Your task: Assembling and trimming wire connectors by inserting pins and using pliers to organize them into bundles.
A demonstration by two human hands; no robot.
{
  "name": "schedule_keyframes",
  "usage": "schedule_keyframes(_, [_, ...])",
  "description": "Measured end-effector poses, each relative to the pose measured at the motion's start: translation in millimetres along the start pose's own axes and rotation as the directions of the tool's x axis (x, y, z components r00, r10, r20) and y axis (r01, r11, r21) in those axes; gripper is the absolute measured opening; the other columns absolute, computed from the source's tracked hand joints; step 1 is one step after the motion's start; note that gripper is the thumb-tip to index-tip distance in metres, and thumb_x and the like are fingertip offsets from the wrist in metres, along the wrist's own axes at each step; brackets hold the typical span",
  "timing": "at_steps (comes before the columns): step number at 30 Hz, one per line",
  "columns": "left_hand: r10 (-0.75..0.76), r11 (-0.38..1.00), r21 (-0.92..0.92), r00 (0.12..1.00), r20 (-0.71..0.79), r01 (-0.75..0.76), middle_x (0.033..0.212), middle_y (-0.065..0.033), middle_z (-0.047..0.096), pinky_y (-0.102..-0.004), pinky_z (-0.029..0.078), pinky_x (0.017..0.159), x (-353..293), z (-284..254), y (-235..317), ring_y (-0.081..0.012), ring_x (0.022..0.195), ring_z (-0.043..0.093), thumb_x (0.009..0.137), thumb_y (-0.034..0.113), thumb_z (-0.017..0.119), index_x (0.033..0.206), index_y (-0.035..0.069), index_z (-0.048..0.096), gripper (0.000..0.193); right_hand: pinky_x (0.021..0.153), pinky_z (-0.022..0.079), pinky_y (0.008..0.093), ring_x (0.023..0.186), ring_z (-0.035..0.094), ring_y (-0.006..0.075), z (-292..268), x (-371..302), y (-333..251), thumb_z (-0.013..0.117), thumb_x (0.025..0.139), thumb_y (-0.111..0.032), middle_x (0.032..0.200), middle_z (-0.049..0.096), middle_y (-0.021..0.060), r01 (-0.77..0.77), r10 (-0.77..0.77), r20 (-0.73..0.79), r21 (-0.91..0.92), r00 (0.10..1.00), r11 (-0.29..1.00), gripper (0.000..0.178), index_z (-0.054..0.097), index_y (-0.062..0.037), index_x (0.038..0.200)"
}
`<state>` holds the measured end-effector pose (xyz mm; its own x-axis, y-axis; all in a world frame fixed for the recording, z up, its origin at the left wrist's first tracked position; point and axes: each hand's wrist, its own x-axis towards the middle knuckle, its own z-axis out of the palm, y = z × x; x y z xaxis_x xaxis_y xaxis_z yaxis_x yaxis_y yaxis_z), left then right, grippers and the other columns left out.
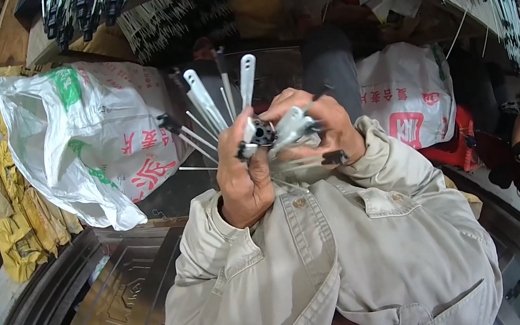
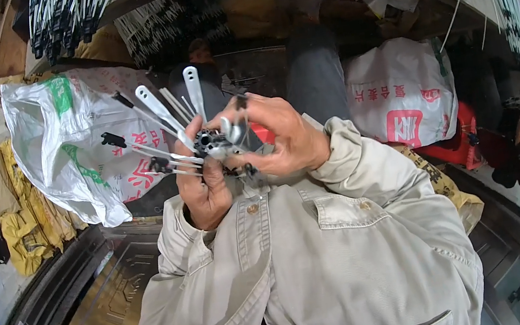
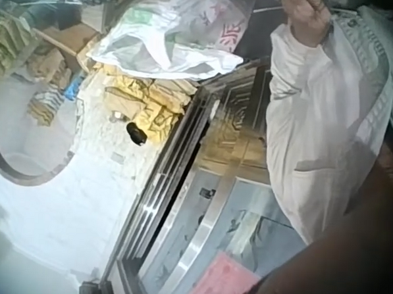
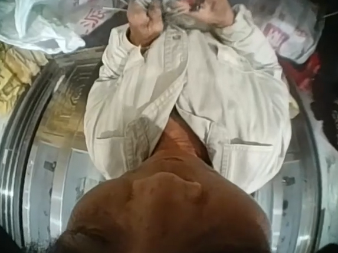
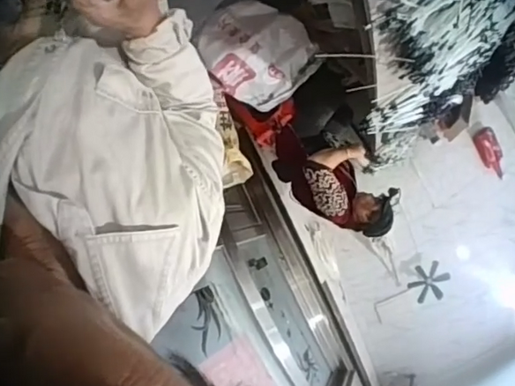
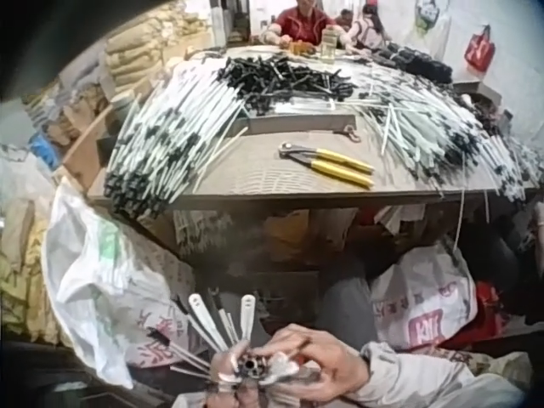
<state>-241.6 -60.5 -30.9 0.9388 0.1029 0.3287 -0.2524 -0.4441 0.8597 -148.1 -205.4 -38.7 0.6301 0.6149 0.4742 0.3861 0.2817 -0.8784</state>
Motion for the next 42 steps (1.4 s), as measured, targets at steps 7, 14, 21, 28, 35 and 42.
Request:
schedule_keyframes(7, [0.058,0.996,-0.062,0.998,0.026,-0.057,0.112,-0.023,0.048,-0.036,0.04,0.085,-2,-4,-4,-0.0332,0.095,0.05,0.09,0.019,0.044,0.124,-0.008,0.036,0.045,0.074,0.044,0.0338,0.085,0.055,0.0234,-5,-16,18,0.062,0.079,-0.018,0.085,0.059,0.0146,-0.204,0.161,0.128,0.506,0.979,0.838,0.039,0.054,0.0091,0.106])
schedule_keyframes(14, [0.078,0.993,-0.086,0.997,-0.001,-0.078,0.112,-0.0214,0.049,-0.0338,0.042,0.083,-2,-4,-6,-0.0319,0.095,0.052,0.087,0.012,0.047,0.123,-0.007,0.04,0.041,0.082,0.042,0.0371,0.095,0.054,0.0266,-8,-5,5,0.07,0.071,-0.009,0.098,0.057,0.0171,-0.147,0.125,0.209,0.098,0.97,0.984,0.041,0.054,0.0075,0.105])
schedule_keyframes(21, [0.128,0.988,-0.079,0.991,-0.035,-0.131,0.107,-0.0226,0.051,-0.034,0.045,0.079,-2,-8,-9,-0.0318,0.091,0.055,0.085,0.01,0.051,0.12,-0.009,0.043,0.04,0.077,0.043,0.0304,0.085,0.056,0.0189,12,-5,-9,0.071,0.07,-0.007,0.093,0.059,0.0144,-0.285,0.298,-0.024,0.23,0.954,0.931,0.034,0.055,0.0055,0.097])
schedule_keyframes(28, [0.128,0.987,-0.092,0.992,-0.014,-0.129,0.105,-0.0207,0.054,-0.034,0.046,0.075,-8,-17,-13,-0.0299,0.087,0.056,0.082,0.017,0.059,0.119,-0.008,0.044,0.047,0.069,0.047,0.0288,0.08,0.058,0.0197,20,2,-23,0.075,0.063,0.002,0.096,0.06,0.0153,-0.4,0.431,-0.067,0.268,0.9,0.877,0.024,0.063,0.0026,0.084])
schedule_keyframes(35, [-0.147,0.931,-0.345,0.987,-0.065,0.116,0.084,-0.0092,0.059,-0.0254,0.044,0.065,-20,-30,-11,-0.016,0.074,0.057,0.075,0.024,0.07,0.106,0.0,0.056,0.042,0.087,0.046,0.0404,0.094,0.059,0.033,-5,10,-29,0.045,0.089,-0.04,0.101,0.057,0.0263,-0.48,0.41,0.256,0.563,0.875,0.672,0.055,0.052,0.0124,0.104])
schedule_keyframes(42, [0.034,0.931,-0.364,0.999,-0.016,-0.037,0.083,-0.0138,0.059,-0.0298,0.045,0.065,-21,-31,-14,-0.0224,0.072,0.057,0.079,0.029,0.064,0.097,-0.003,0.054,0.038,0.063,0.049,0.0257,0.07,0.061,0.015,13,6,-13,0.058,0.081,-0.001,0.079,0.064,0.012,-0.807,0.652,0.481,0.272,0.586,0.525,0.009,0.065,0.0037,0.083])
